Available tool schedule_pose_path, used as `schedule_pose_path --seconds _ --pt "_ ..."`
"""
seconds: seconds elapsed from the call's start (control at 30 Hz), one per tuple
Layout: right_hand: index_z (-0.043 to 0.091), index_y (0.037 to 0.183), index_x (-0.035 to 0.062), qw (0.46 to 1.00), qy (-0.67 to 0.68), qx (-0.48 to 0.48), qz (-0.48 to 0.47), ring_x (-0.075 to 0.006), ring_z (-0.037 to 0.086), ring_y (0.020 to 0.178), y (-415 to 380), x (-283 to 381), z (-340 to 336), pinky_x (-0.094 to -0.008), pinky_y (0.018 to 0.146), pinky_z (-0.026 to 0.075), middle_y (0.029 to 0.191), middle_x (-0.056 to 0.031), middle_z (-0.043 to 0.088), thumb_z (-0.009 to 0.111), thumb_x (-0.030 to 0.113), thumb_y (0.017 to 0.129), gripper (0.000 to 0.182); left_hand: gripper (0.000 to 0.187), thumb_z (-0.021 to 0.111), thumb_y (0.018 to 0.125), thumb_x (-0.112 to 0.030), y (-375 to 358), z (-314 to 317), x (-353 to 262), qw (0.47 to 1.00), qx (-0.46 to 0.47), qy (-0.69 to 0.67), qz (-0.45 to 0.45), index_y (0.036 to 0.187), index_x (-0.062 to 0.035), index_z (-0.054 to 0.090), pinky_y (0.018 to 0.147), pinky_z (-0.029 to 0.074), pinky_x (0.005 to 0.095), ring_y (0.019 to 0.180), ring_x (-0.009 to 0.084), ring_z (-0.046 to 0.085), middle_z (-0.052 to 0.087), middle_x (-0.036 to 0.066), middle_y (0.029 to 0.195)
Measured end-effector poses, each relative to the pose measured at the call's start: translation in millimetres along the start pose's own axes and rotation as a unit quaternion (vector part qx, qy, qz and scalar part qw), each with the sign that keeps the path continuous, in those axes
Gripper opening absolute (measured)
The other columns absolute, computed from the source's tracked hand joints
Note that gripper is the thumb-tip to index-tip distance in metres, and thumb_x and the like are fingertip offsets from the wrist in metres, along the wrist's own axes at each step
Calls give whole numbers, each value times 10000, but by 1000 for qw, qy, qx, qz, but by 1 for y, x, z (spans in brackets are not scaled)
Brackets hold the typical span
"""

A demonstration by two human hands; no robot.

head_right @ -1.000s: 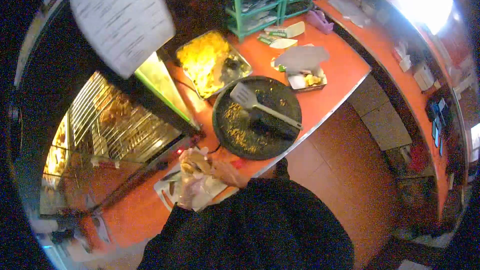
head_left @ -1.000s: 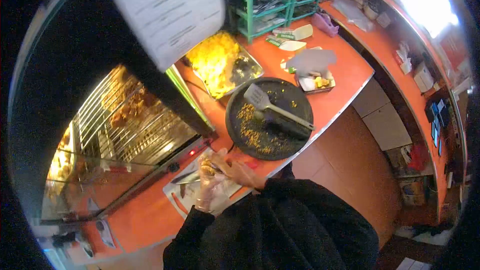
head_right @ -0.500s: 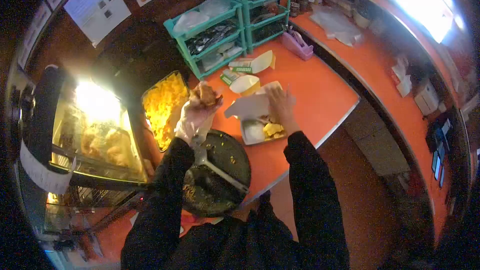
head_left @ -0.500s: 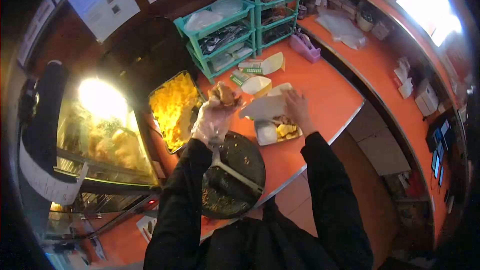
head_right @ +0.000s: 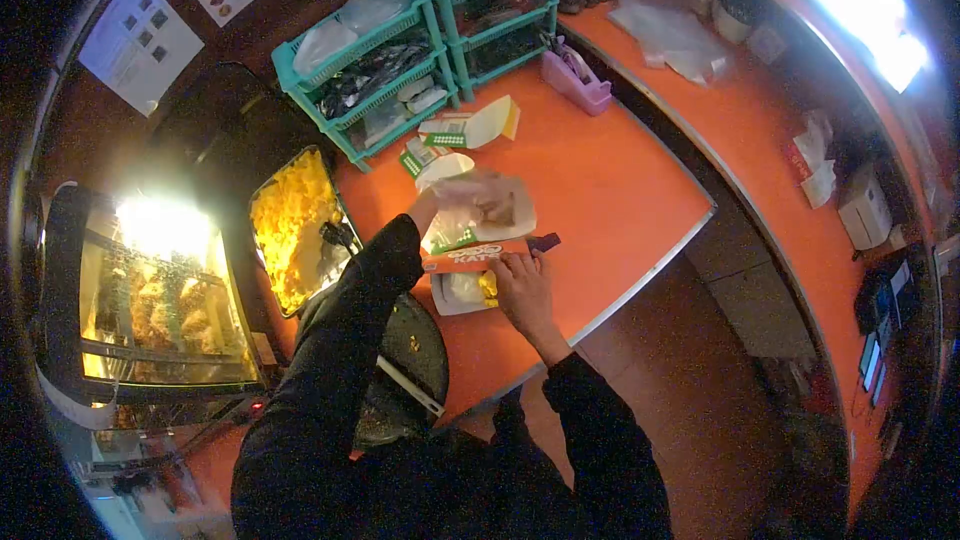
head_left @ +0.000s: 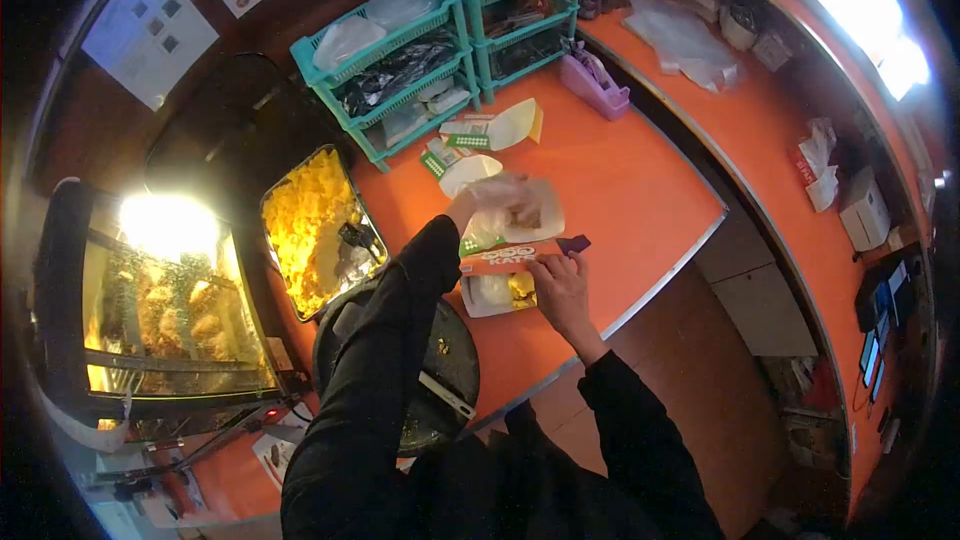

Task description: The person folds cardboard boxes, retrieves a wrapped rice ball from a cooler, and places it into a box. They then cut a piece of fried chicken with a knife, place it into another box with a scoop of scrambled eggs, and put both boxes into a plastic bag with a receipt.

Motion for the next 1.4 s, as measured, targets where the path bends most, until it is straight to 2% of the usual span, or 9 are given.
schedule_pose_path --seconds 0.27,0.4,0.53,0.63,0.73,1.0,1.13,1.27,1.4 --pt "582 980 106 997 16 -71 12 -234 504 994 13 6 -8 -424 912 310 996 -60 563 589 84 737 244 277 524 849 -224 -92 0 -47 976 -66 -177 111 1074 -64 503 676 484 322 799 167 578 601 53 907" --pt "539 1087 62 990 39 -136 -7 -280 515 955 26 33 -23 -403 839 389 1034 -117 553 620 108 728 371 419 520 845 -242 -236 50 -53 946 -92 -245 191 1196 -34 422 833 451 340 987 230 541 542 130 1099" --pt "565 1009 35 919 393 -28 12 -151 550 773 41 158 -25 -245 612 438 903 -86 578 665 123 731 308 724 620 769 -275 -366 85 4 886 7 -394 242 1323 -13 234 931 394 421 1117 358 457 366 202 1303" --pt "589 889 17 822 537 188 1 -85 528 672 41 263 -5 -198 531 406 797 -43 566 654 99 746 177 748 583 776 -375 -470 103 25 898 -108 -349 247 1330 -16 230 907 404 409 1093 359 475 357 224 1303" --pt "580 753 6 813 505 265 -112 -52 475 580 30 367 7 -196 509 384 671 -12 512 635 17 736 59 689 523 809 -380 -577 126 43 869 -191 -366 271 1326 -16 248 924 383 411 1095 360 471 350 214 1313" --pt "583 843 26 760 489 334 -269 -77 469 585 -3 563 7 -215 523 382 682 -11 513 610 15 733 114 616 493 849 -306 -740 164 57 803 -336 -325 369 1325 -1 249 962 340 407 1128 351 440 370 189 1303" --pt "536 721 40 845 399 222 -279 -287 557 644 9 606 7 -348 549 428 714 -108 540 618 92 715 97 567 453 868 -314 -764 143 110 786 -408 -283 368 1317 -10 284 948 350 413 1159 352 409 353 184 1317" --pt "529 725 71 891 347 16 -292 -284 548 610 25 622 -4 -350 513 426 709 -74 527 623 90 715 97 641 474 839 -399 -789 120 163 705 -361 -466 394 1349 -85 245 964 338 420 1186 345 380 308 167 1350" --pt "525 738 81 904 316 -44 -284 -282 547 602 46 628 -6 -365 492 432 719 -67 514 628 119 723 110 622 601 777 -370 -817 135 161 687 -399 -307 524 1280 -94 363 942 339 405 1147 341 389 369 143 1294"
Point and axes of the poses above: each hand's wrist, its own y-axis towards the middle knuckle, its own z-axis out of the palm, x = y × z, the point moved 5 cm from there along y, towards the middle knuckle
